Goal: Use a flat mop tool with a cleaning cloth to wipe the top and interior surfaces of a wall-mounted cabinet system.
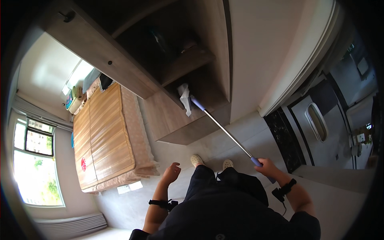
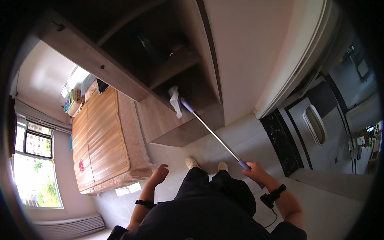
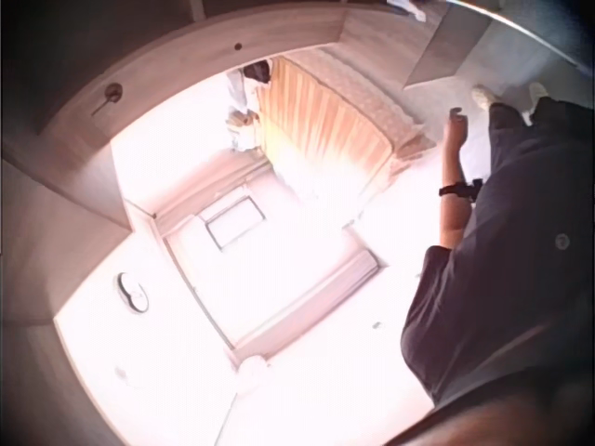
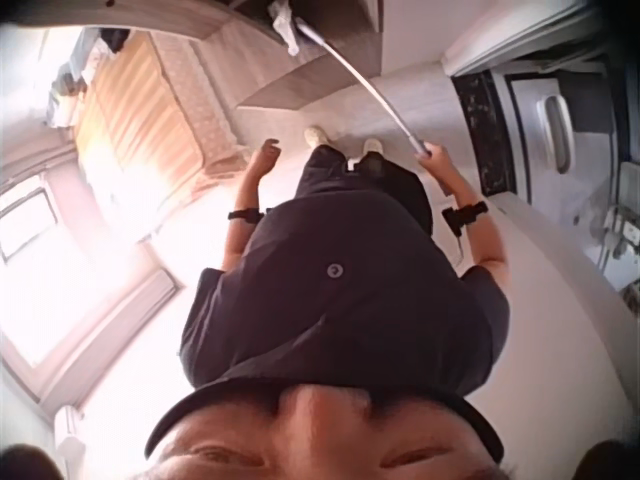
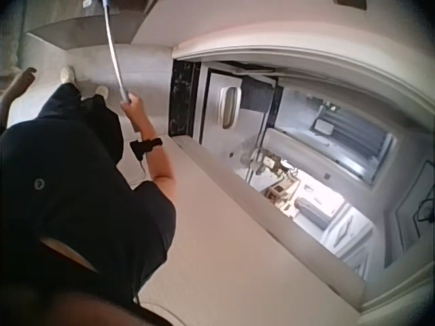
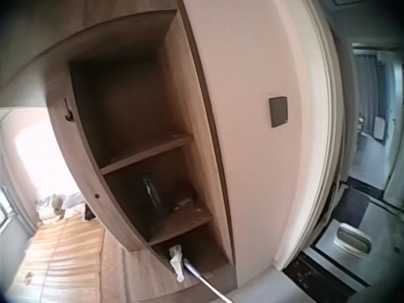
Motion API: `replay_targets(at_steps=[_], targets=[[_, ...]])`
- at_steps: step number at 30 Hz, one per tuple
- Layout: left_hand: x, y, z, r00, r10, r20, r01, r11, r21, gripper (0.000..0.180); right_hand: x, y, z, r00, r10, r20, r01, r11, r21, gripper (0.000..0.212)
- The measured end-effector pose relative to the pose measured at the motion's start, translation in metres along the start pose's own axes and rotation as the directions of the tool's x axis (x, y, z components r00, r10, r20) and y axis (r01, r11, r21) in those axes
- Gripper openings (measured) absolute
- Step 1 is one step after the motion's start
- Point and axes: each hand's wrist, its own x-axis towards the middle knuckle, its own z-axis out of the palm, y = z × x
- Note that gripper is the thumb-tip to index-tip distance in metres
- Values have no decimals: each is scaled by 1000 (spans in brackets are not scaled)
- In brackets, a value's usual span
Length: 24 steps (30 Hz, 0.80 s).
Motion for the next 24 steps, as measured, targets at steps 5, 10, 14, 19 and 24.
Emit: replay_targets(at_steps=[5,10,14,19,24], targets=[[-23,-8,2,998,-60,-26,60,998,-16,27,16,-5,-9,994,90,65,-105,948,300,29],[-25,-22,6,997,-75,-20,73,995,-73,27,47,-1,-15,948,-36,315,-172,778,605,34],[-26,-26,6,994,-82,-70,73,990,-121,26,66,14,-12,925,12,381,-265,738,621,34],[-28,-28,10,995,-95,-42,92,994,-65,26,72,18,-3,887,304,347,-446,757,477,27],[-29,-31,16,996,-83,-11,82,995,-61,27,72,14,9,925,379,-24,-372,917,146,34]])
